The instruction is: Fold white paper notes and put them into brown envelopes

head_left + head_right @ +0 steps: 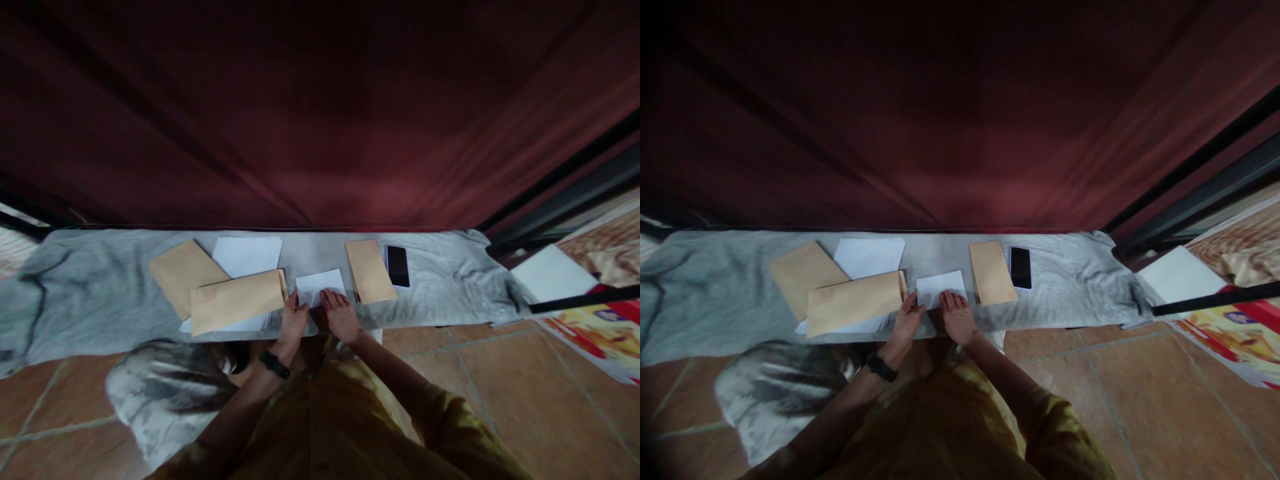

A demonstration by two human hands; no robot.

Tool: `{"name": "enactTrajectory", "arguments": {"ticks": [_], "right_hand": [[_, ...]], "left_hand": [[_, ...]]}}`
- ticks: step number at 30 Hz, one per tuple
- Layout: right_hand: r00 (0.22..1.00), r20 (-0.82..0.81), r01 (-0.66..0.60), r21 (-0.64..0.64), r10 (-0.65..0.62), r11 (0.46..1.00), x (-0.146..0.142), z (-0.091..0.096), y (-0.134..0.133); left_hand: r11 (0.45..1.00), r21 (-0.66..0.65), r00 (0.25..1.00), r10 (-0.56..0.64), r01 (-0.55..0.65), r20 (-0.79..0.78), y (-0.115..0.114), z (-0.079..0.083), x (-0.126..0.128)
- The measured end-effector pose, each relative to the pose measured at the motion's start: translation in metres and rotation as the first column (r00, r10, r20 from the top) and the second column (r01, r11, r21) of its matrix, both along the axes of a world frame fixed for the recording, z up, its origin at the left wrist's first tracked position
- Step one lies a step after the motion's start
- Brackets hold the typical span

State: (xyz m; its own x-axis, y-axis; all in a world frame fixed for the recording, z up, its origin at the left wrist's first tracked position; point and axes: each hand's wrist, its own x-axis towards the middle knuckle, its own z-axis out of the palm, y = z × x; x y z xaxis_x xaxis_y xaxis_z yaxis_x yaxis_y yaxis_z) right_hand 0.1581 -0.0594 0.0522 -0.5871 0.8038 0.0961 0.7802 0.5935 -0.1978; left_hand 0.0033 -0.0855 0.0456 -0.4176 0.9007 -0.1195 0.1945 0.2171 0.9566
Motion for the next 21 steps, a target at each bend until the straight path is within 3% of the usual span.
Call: {"name": "enactTrajectory", "arguments": {"ticks": [4,6,8,11,14,16,18,21], "right_hand": [[1.000,0.006,-0.028,-0.033,0.028,0.999,0.000,0.011,0.005],[0.998,-0.066,-0.018,-0.075,0.013,0.997,0.002,0.022,0.009],[0.968,-0.231,0.063,-0.158,-0.099,0.985,0.005,0.034,0.014],[0.852,-0.429,0.189,-0.284,-0.301,0.940,0.012,0.048,0.025],[0.678,-0.569,0.148,-0.514,-0.465,0.845,0.015,0.050,0.030],[0.450,-0.621,0.002,-0.718,-0.642,0.696,0.013,0.043,0.027],[0.234,-0.580,-0.116,-0.813,-0.780,0.570,0.009,0.034,0.020],[0.080,-0.528,-0.134,-0.846,-0.846,0.516,0.000,0.021,0.006]], "left_hand": [[0.997,-0.052,0.989,0.065,-0.058,0.133,0.001,0.016,0.002],[0.996,-0.067,0.980,0.073,-0.062,0.187,-0.002,0.026,0.001],[0.993,-0.054,0.960,0.118,-0.108,0.255,-0.005,0.036,-0.004],[0.974,-0.027,0.898,0.218,-0.225,0.383,-0.007,0.050,-0.011],[0.977,-0.052,0.852,0.206,-0.207,0.481,-0.004,0.059,-0.013],[0.990,-0.060,0.837,0.140,-0.128,0.528,-0.002,0.062,-0.011],[0.996,-0.054,0.841,0.093,-0.076,0.533,-0.003,0.062,-0.009],[0.997,-0.050,0.896,0.070,-0.054,0.438,-0.009,0.056,-0.009]]}}
